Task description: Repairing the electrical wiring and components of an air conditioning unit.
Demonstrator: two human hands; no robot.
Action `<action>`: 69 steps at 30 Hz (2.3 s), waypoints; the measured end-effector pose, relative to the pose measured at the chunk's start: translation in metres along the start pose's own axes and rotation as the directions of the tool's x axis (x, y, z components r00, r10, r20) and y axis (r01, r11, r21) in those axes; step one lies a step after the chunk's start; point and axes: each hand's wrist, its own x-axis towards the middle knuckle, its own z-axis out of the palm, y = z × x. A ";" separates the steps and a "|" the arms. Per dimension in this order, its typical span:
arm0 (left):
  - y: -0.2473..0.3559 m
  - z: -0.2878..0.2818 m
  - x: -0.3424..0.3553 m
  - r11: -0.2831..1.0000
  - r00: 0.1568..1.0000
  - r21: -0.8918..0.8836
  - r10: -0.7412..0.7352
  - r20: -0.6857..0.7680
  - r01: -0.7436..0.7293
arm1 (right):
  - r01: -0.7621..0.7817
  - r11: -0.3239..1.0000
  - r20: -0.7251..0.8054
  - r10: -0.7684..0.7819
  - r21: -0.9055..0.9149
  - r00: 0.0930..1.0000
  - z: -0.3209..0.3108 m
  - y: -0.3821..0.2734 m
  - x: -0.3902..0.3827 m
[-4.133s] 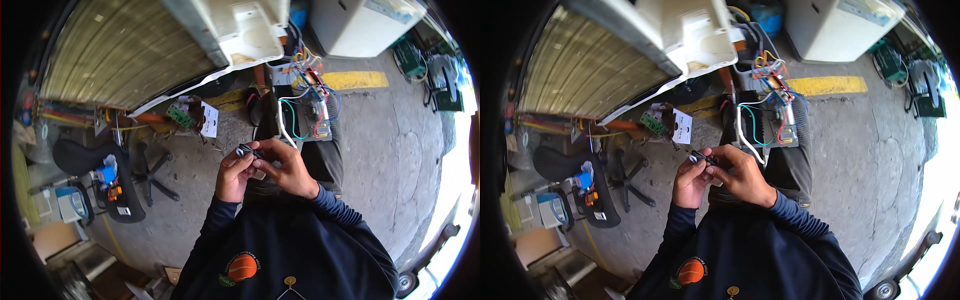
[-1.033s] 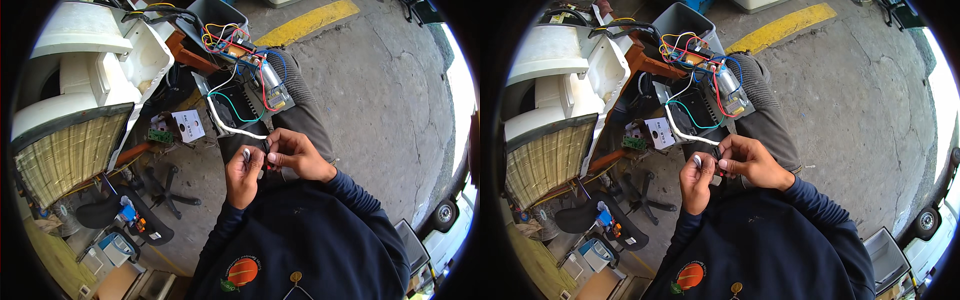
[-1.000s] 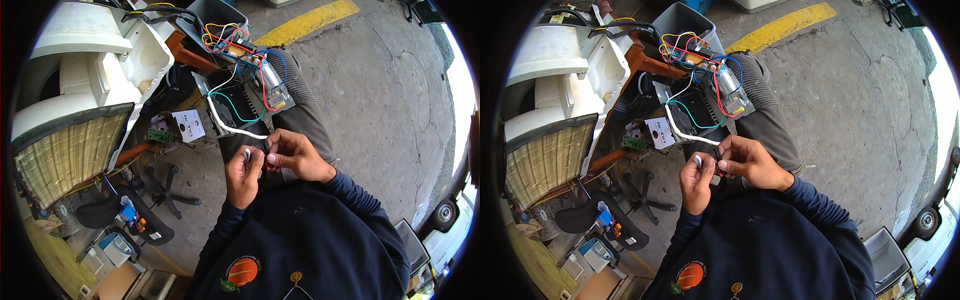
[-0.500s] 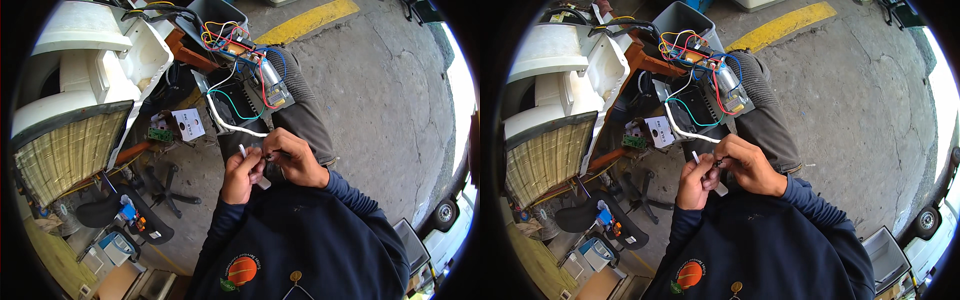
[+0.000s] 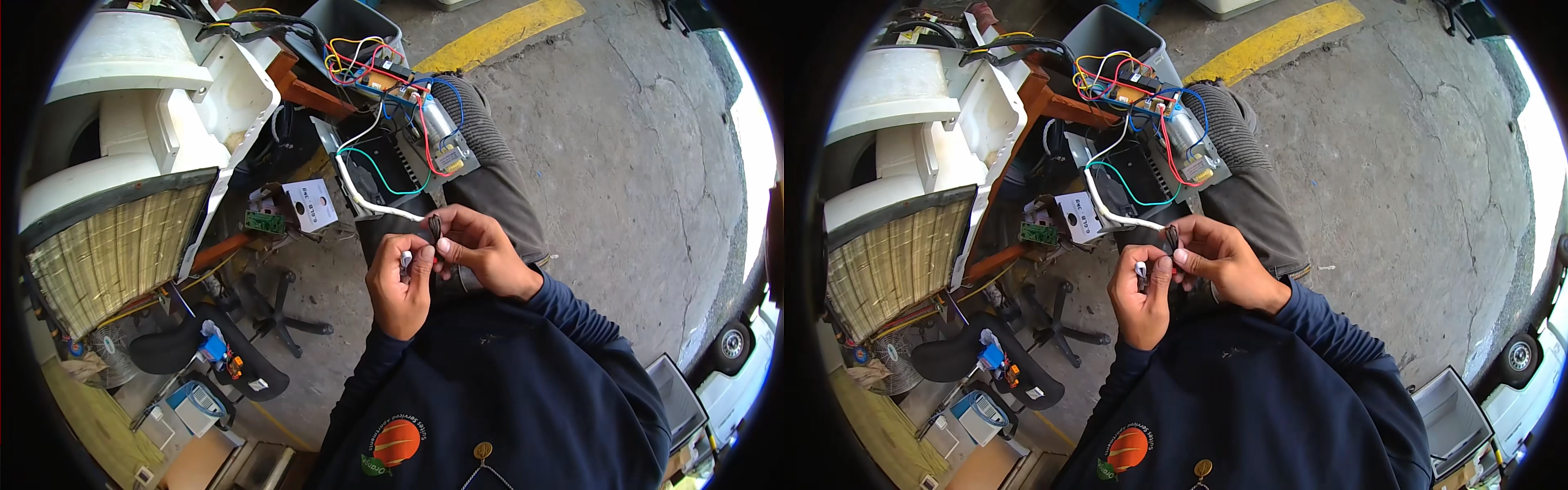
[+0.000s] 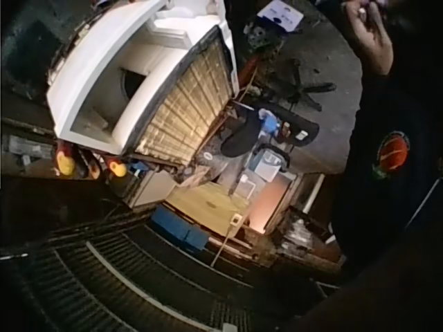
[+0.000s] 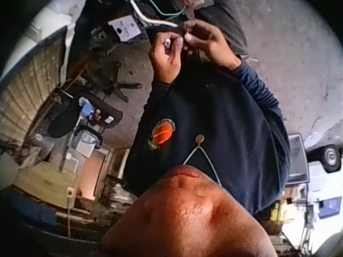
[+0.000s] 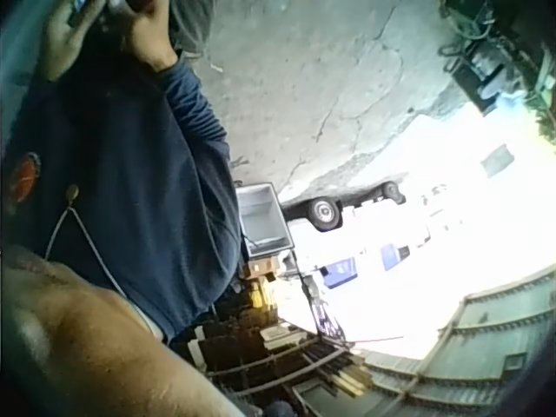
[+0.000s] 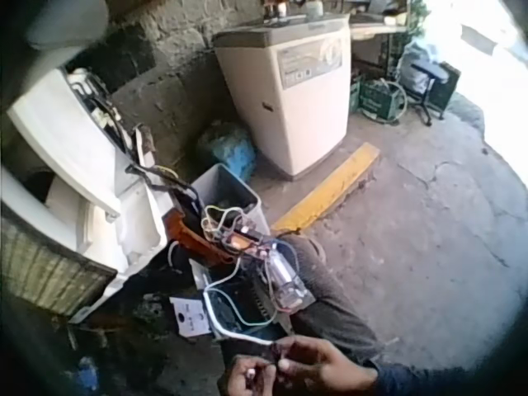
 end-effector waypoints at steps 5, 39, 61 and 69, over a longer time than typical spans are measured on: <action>0.010 -0.006 0.000 0.925 0.964 -0.274 -0.262 0.036 0.262 | 0.024 1.000 0.072 -0.023 -0.018 0.997 -0.004 -0.001 -0.001; -0.005 -0.007 0.009 0.949 0.970 0.208 0.242 0.000 -0.237 | 0.068 0.936 -0.013 -0.077 -0.346 0.997 -0.011 0.014 0.008; 0.007 -0.007 0.000 0.777 0.883 -0.434 -0.456 0.112 0.456 | 0.202 0.942 0.099 -0.182 -0.268 0.978 0.000 0.003 0.008; 0.005 -0.005 0.002 0.756 0.879 -0.469 -0.466 0.104 0.456 | 0.143 0.897 0.015 -0.151 -0.417 0.988 0.005 -0.002 0.003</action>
